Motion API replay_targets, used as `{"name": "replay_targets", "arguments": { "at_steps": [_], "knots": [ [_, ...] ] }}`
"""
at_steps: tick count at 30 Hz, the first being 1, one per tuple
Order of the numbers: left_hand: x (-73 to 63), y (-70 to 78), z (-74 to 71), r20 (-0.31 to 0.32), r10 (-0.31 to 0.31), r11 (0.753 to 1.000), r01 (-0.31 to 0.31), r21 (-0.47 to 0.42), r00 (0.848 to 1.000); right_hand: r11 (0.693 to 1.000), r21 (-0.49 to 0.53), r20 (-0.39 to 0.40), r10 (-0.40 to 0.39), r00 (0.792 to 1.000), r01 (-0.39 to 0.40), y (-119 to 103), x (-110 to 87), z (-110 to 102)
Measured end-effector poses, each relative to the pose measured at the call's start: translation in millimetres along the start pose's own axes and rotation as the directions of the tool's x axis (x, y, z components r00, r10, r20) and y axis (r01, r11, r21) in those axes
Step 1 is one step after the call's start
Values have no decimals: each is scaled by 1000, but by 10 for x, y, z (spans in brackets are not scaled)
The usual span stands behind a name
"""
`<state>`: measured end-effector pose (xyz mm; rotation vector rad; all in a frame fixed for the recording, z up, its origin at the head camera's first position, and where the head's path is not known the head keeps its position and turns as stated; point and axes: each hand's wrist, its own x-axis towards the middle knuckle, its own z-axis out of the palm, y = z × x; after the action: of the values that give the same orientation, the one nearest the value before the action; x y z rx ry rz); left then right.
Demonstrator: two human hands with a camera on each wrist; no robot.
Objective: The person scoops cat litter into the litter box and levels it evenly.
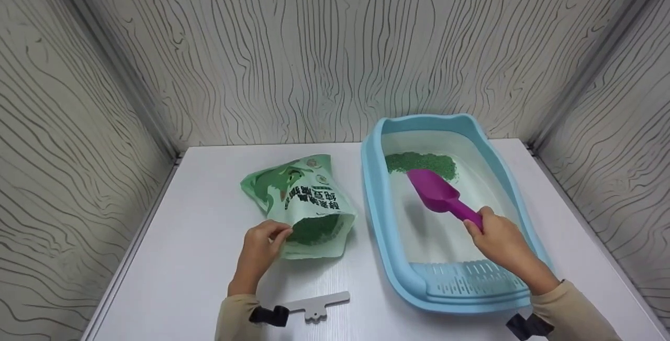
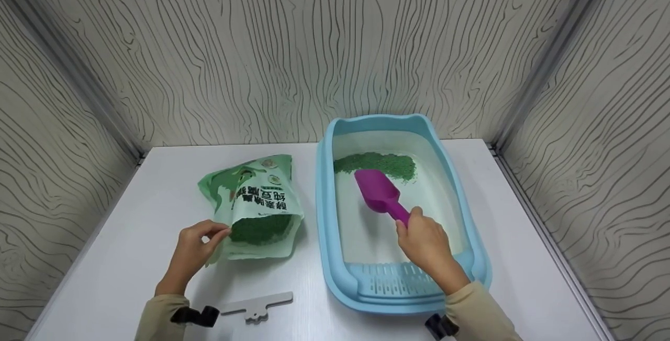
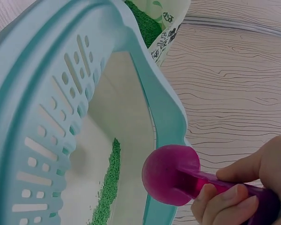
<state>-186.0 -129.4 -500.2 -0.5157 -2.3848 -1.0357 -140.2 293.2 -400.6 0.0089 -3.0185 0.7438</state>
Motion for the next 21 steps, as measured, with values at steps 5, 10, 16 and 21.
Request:
{"name": "replay_targets", "arguments": {
  "at_steps": [5, 10, 16, 21],
  "knots": [
    [0, -2, 0, -5, 8, 1000, -8, -1, 1000, 1000, 14, -10, 0, 1000, 0, -17, -42, 0],
    [-1, -1, 2, -5, 11, 1000, -11, -5, 1000, 1000, 14, -16, -4, 1000, 4, -32, -82, 8],
    [9, 11, -3, 16, -13, 1000, 13, 2, 1000, 1000, 14, -8, 2, 1000, -2, -57, -109, -6],
    [7, 30, -9, 32, -36, 999, 36, 21, 999, 1000, 8, -43, -12, 999, 13, -82, -149, -22]
  ]
}}
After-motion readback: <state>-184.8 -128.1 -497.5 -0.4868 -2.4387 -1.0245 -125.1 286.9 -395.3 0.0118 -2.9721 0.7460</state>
